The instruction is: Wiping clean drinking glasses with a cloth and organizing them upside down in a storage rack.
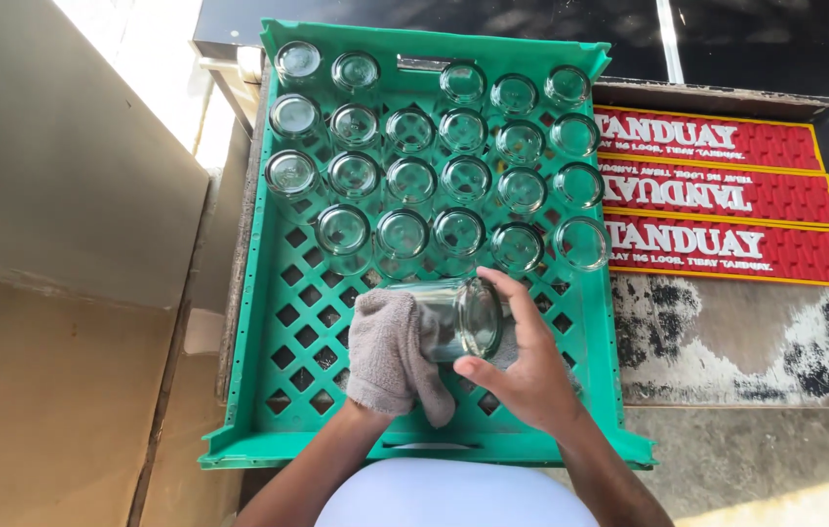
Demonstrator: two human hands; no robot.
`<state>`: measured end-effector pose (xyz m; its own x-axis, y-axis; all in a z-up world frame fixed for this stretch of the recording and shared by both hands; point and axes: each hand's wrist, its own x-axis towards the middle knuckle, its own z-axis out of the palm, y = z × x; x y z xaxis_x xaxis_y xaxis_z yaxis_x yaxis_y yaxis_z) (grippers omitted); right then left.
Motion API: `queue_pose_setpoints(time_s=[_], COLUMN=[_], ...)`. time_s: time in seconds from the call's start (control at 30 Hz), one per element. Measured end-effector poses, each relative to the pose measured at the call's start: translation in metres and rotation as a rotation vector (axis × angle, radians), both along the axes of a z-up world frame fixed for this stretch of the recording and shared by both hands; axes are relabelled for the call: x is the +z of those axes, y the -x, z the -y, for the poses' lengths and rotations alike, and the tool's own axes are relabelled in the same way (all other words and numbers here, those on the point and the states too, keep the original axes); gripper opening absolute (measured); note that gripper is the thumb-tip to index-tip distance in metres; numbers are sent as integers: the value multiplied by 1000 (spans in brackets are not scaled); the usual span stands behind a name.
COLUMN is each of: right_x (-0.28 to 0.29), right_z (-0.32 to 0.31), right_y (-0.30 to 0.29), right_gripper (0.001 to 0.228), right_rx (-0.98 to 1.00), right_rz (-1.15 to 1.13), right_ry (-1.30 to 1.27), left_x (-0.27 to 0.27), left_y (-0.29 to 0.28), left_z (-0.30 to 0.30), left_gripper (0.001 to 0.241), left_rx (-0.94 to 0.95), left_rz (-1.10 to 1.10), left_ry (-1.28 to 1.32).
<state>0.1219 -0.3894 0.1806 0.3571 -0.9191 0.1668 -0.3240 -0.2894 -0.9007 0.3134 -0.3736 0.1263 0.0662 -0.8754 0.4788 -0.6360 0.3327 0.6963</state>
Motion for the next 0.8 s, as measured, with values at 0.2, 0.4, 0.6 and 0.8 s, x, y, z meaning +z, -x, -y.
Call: queue_pose_setpoints(time_s=[0.2,0.4,0.6,0.8], right_x=[-1,-16,-31,-41], right_z=[-5,-5,4,-2], right_y=[-11,-10,2,3], right_gripper=[102,96,99,100], right_rx=[167,107,-73,-61], right_rz=[116,141,336,399], right_ry=[29,-29,-34,-1], left_x=[-1,-11,52,0], left_y=[-10,-3,2,12], left_z=[-5,1,9,0], left_gripper=[22,39,21,22], left_rx=[50,37,-530,-425], left_rz=[71,-133,918,-506], left_ry=[20,-1,-755,-845])
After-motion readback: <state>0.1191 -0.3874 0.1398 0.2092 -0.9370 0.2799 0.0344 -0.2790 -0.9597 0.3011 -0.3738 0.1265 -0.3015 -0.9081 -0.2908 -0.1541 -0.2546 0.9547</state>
